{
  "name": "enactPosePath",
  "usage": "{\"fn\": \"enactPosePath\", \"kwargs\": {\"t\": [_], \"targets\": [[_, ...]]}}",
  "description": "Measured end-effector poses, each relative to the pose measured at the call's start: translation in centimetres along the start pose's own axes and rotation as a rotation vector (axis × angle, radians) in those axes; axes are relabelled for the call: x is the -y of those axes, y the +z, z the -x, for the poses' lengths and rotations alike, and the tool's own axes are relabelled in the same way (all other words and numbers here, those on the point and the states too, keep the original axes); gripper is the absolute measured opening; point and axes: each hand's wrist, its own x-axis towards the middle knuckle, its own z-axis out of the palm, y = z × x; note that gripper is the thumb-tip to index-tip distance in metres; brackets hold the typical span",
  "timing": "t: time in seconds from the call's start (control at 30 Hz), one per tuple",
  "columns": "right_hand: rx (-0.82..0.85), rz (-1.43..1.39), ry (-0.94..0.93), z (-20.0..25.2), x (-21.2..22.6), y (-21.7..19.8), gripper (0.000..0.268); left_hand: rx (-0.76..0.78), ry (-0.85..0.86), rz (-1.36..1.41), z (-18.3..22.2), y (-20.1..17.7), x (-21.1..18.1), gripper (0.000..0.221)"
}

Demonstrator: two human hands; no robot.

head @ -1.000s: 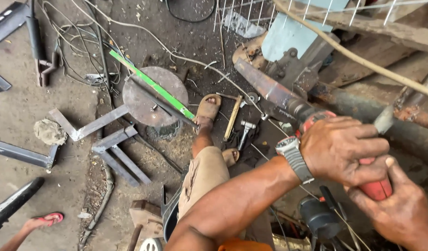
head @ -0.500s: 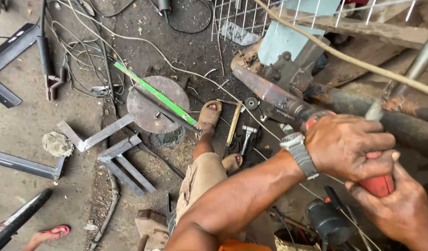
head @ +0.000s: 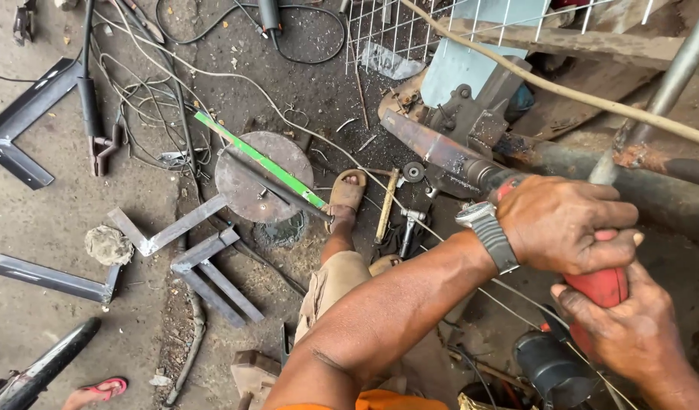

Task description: Drilling holes into a metal frame using a power drill in a workshop.

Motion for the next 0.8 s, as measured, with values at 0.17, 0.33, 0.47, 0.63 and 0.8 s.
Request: {"fn": "enactPosePath", "kwargs": {"t": [0.17, 0.33, 0.47, 0.63, 0.8], "targets": [[0.061, -0.173, 0.346, -0.8, 2.7, -3.2, 0.062, -0.292, 0.140, 0.012, 1.8, 0.1, -2.3, 0.034], [-0.168, 0.176, -0.088, 7.7, 2.5, 0.7, 0.034, -0.387, 0.339, 0.035, 6.2, -0.4, -5.9, 0.033], [-0.264, -0.129, 0.229, 9.8, 9.1, -0.1, 0.056, -0.474, 0.141, 0.171, 13.3, 0.3, -7.6, 0.033], [-0.384, -0.082, 0.049, 16.0, 13.0, 4.3, 0.028, -0.855, -0.883, 0.547, 24.1, 7.2, -4.6, 0.033], [-0.332, -0.308, 0.243, 22.7, 16.4, 12.2, 0.094, -0.831, -0.739, 1.677, 29.3, 14.3, -6.4, 0.056]]}}
